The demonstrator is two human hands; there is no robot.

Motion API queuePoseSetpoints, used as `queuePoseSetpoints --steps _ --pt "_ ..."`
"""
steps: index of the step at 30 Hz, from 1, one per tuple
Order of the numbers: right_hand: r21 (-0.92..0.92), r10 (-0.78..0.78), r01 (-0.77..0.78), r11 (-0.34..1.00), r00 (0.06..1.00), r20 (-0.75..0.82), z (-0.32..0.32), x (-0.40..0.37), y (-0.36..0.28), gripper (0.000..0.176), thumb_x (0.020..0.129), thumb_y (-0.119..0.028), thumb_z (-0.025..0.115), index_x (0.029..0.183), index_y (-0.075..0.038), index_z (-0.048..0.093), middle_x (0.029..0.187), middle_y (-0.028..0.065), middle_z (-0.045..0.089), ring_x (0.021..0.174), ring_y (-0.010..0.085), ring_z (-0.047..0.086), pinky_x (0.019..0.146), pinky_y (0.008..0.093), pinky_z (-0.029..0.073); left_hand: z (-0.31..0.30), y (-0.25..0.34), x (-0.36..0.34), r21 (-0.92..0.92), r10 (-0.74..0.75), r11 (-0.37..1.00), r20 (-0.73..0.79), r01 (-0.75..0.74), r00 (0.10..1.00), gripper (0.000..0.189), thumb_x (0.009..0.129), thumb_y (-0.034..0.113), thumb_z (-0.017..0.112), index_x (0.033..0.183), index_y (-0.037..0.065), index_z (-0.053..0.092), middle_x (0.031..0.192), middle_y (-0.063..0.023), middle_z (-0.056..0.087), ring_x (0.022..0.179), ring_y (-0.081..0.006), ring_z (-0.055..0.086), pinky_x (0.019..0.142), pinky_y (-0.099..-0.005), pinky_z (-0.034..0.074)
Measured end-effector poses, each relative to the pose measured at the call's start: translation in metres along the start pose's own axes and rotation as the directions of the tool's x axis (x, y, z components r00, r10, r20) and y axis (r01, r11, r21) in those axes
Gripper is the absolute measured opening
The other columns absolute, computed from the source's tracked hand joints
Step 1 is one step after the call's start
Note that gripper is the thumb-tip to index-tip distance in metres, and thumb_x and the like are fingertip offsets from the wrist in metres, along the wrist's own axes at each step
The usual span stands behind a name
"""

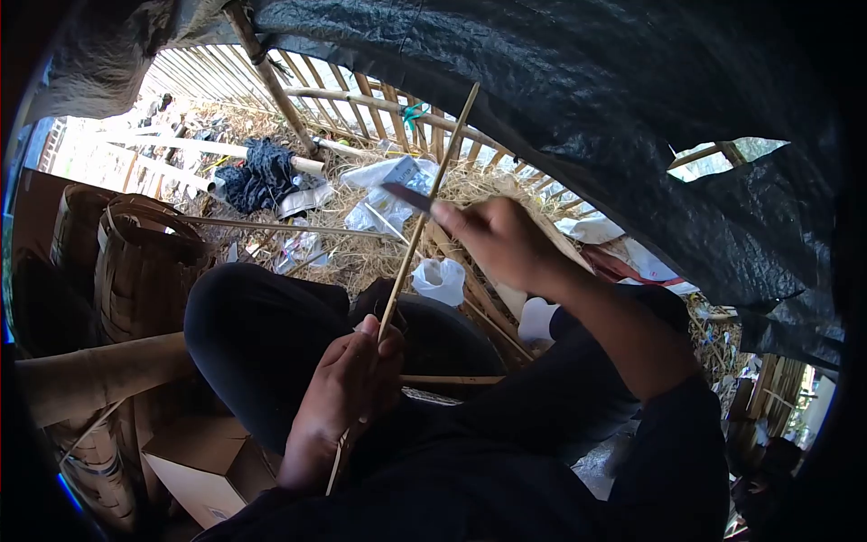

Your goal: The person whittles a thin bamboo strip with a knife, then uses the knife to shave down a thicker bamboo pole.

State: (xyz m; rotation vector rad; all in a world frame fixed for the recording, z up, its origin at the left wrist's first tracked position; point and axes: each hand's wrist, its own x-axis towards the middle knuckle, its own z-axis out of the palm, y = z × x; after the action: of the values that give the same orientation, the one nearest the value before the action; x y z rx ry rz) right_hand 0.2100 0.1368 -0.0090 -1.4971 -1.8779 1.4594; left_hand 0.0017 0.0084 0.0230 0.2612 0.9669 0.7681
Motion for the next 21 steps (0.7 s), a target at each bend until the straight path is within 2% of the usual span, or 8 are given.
queuePoseSetpoints --steps 2,4,5,6,8,13,16,21 --pt "-0.013 -0.026 0.025 1.000 0.995 -0.099 -0.005 0.001 -0.003 0.064 0.100 -0.049 0.048 0.053 -0.006 0.047 0.047 -0.0040 0.040 0.045 0.0061 0.038 0.045 0.0302 0.033 0.001 0.001 0.000 -0.028 -0.012 1.000 0.013 0.012 1.000 0.039 0.104 0.042 0.035 0.084 0.011 0.044 0.054 0.0064 0.033 0.036 -0.0048 0.027 0.036 -0.0208 0.024" --pt "-0.029 -0.251 0.250 0.968 0.968 -0.017 0.030 -0.016 0.001 0.064 0.100 -0.048 0.047 0.052 -0.006 0.046 0.045 -0.0041 0.040 0.044 0.0062 0.037 0.044 0.0295 0.033 0.001 0.003 -0.001 -0.002 0.027 1.000 -0.039 -0.027 0.999 0.039 0.104 0.042 0.035 0.083 0.011 0.044 0.053 0.0064 0.032 0.036 -0.0048 0.027 0.036 -0.0206 0.024" --pt "-0.004 -0.439 0.448 0.894 0.873 -0.212 0.050 -0.018 0.006 0.063 0.101 -0.045 0.048 0.052 -0.005 0.046 0.044 -0.0027 0.040 0.045 0.0071 0.037 0.045 0.0304 0.034 0.002 0.003 0.000 0.003 0.028 1.000 -0.040 -0.028 0.999 0.039 0.104 0.042 0.035 0.083 0.011 0.044 0.053 0.0064 0.032 0.036 -0.0048 0.027 0.036 -0.0206 0.024" --pt "0.002 -0.436 0.447 0.894 0.873 -0.217 0.040 -0.015 0.005 0.063 0.101 -0.045 0.048 0.052 -0.005 0.046 0.044 -0.0027 0.040 0.045 0.0071 0.037 0.045 0.0304 0.034 0.003 0.003 0.001 0.003 0.016 1.000 -0.035 -0.016 0.999 0.038 0.104 0.042 0.035 0.083 0.011 0.043 0.053 0.0063 0.032 0.036 -0.0049 0.027 0.036 -0.0206 0.023" --pt "-0.005 -0.027 0.026 1.000 0.997 -0.074 0.000 -0.003 -0.001 0.060 0.101 -0.042 0.049 0.055 -0.002 0.051 0.044 0.0018 0.043 0.046 0.0099 0.039 0.051 0.0339 0.038 0.002 0.000 -0.001 -0.010 0.001 1.000 -0.039 -0.002 0.999 0.038 0.104 0.042 0.035 0.083 0.011 0.043 0.053 0.0062 0.033 0.036 -0.0051 0.026 0.036 -0.0206 0.023" --pt "-0.024 -0.360 0.361 0.932 0.922 -0.140 0.051 -0.027 -0.004 0.063 0.101 -0.046 0.048 0.054 -0.004 0.048 0.044 0.0011 0.041 0.047 0.0062 0.040 0.046 0.0305 0.035 -0.003 0.002 -0.001 -0.003 0.048 0.999 -0.036 -0.048 0.998 0.038 0.104 0.042 0.035 0.083 0.011 0.044 0.052 0.0060 0.032 0.035 -0.0057 0.026 0.036 -0.0216 0.023" --pt "-0.003 -0.072 0.071 0.997 0.996 -0.059 0.010 -0.008 -0.001 0.062 0.100 -0.044 0.049 0.054 -0.003 0.048 0.045 0.0014 0.043 0.047 0.0076 0.041 0.047 0.0310 0.036 0.001 0.000 0.001 -0.033 0.011 0.999 -0.003 -0.011 1.000 0.038 0.104 0.041 0.035 0.083 0.011 0.044 0.052 0.0058 0.032 0.035 -0.0057 0.026 0.035 -0.0218 0.022" --pt "0.051 -0.307 0.309 0.950 0.951 -0.042 0.050 -0.034 -0.008 0.060 0.100 -0.042 0.051 0.057 0.001 0.052 0.045 0.0051 0.045 0.046 0.0090 0.039 0.046 0.0348 0.035 0.002 0.003 0.002 -0.015 0.036 0.999 -0.038 -0.036 0.999 0.038 0.104 0.041 0.035 0.083 0.011 0.044 0.052 0.0055 0.032 0.035 -0.0059 0.025 0.035 -0.0218 0.022"
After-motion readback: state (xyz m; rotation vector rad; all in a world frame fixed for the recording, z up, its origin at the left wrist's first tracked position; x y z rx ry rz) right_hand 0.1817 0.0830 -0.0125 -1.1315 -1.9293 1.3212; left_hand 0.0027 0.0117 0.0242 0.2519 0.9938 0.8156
